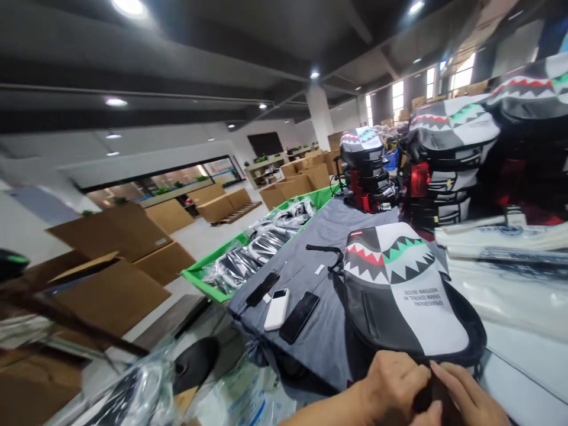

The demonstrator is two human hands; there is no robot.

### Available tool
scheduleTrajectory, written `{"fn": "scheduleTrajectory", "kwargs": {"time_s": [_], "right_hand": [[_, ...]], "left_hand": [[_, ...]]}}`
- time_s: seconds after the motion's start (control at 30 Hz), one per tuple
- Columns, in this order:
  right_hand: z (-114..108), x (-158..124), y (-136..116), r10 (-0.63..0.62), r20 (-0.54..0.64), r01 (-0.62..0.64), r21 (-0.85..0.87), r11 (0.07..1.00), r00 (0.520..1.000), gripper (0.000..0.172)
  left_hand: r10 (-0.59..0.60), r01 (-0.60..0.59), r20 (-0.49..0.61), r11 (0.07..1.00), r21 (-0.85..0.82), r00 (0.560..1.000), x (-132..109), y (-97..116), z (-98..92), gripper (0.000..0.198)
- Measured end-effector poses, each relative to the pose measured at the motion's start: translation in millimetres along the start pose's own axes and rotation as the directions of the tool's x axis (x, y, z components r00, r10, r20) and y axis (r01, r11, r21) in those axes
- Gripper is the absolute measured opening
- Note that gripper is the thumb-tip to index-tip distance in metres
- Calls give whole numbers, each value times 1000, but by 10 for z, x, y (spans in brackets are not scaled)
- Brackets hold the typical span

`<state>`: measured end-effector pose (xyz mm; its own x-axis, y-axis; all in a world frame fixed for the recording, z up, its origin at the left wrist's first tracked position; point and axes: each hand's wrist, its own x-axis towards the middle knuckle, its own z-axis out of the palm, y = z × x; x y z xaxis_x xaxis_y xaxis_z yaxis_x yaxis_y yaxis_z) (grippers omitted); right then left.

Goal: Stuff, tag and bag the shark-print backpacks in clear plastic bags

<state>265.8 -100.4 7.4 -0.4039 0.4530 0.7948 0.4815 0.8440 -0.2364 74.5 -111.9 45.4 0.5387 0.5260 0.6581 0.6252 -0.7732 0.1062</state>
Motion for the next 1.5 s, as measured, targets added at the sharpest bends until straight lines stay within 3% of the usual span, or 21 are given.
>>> {"fn": "scheduleTrajectory", "kwargs": {"time_s": [0.1, 0.2, 0.3, 0.33, 0.43, 0.53, 0.6, 0.7, 0.77, 0.8, 0.87, 0.93, 1.0, 1.07, 1.13, 1.17, 1.23, 1.27, 1.33, 1.43, 1.5], "right_hand": [[-43, 220, -143, 19, -49, -21, -40, 999, 999, 29], [-67, 353, -193, -7, -147, -3, -67, 998, 989, 20], [-100, 376, -208, 87, -177, -95, -38, 995, 980, 14], [-124, 357, -211, 114, -169, -118, -11, 993, 979, 13], [-274, 224, -196, 181, -124, -174, 62, 983, 976, 12], [-529, 51, -79, 278, -140, -277, 28, 960, 950, 14], [-680, -6, 97, 386, -209, -396, -7, 918, 899, 21], [-721, 107, 489, 569, -325, -586, 53, 809, 755, 37], [-598, 328, 778, 652, -360, -642, 166, 749, 668, 49], [-507, 468, 914, 677, -354, -646, 218, 731, 646, 54], [-313, 757, 1142, 689, -301, -637, 264, 724, 659, 63], [-168, 974, 1290, 672, -194, -625, 254, 738, 714, 64], [-120, 1021, 1323, 645, -86, -616, 227, 754, 759, 57], [-159, 846, 1203, 631, -33, -614, 194, 765, 775, 47], [-223, 473, 923, 635, -50, -623, 148, 768, 771, 39], [-241, 241, 740, 640, -67, -630, 123, 767, 766, 34], [-223, -219, 357, 576, -74, -574, 47, 817, 814, 24], [-186, -411, 191, 544, -8, -544, 24, 839, 839, 25], [-81, -657, -24, 501, 30, -501, -24, 865, 865, 39], [45, -700, -7, 520, 3, -518, -68, 853, 854, 41], [67, -648, 127, 506, -35, -507, -83, 858, 862, 31]], "left_hand": [[130, -135, -94, 990, -47, 987, -83, -31, -100, 14], [92, -90, -111, 996, 17, 990, -50, -2, -203, 25], [-139, 135, 13, 976, 171, 990, 86, 1, -293, 31], [-180, 158, 69, 957, 245, 981, 132, -13, -304, 32], [-127, 50, 173, 918, 393, 977, 202, -73, -291, 39], [-38, -10, 114, 920, 391, 993, 134, -75, -282, 29], [21, -30, 27, 925, 379, 999, 19, -22, -277, 22], [168, -104, -134, 915, 390, 977, -203, 95, -204, 9], [160, -31, -299, 918, 394, 941, -316, 146, -130, 22], [133, 20, -363, 921, 388, 922, -342, 154, -110, 31], [114, 35, -365, 925, 379, 924, -311, 135, -140, 32], [140, -50, -211, 922, 383, 967, -188, 98, -254, 20], [109, -64, -110, 934, 351, 988, -48, 91, -372, 19], [81, -41, -139, 962, 270, 987, 21, 145, -413, 25], [91, -65, -167, 986, 150, 982, -8, 255, -342, 29], [75, -61, -143, 993, 102, 987, -43, 321, -270, 27], [-33, 34, -7, 996, 78, 999, -89, 447, -85, 25], [-105, 95, 104, 991, 100, 989, -80, 499, 13, 27], [-220, 171, 339, 971, 166, 915, 16, 572, 181, 27], [-348, 252, 601, 937, 241, 720, 280, 604, 288, 28], [-402, 314, 672, 914, 256, 622, 449, 582, 248, 32]]}}
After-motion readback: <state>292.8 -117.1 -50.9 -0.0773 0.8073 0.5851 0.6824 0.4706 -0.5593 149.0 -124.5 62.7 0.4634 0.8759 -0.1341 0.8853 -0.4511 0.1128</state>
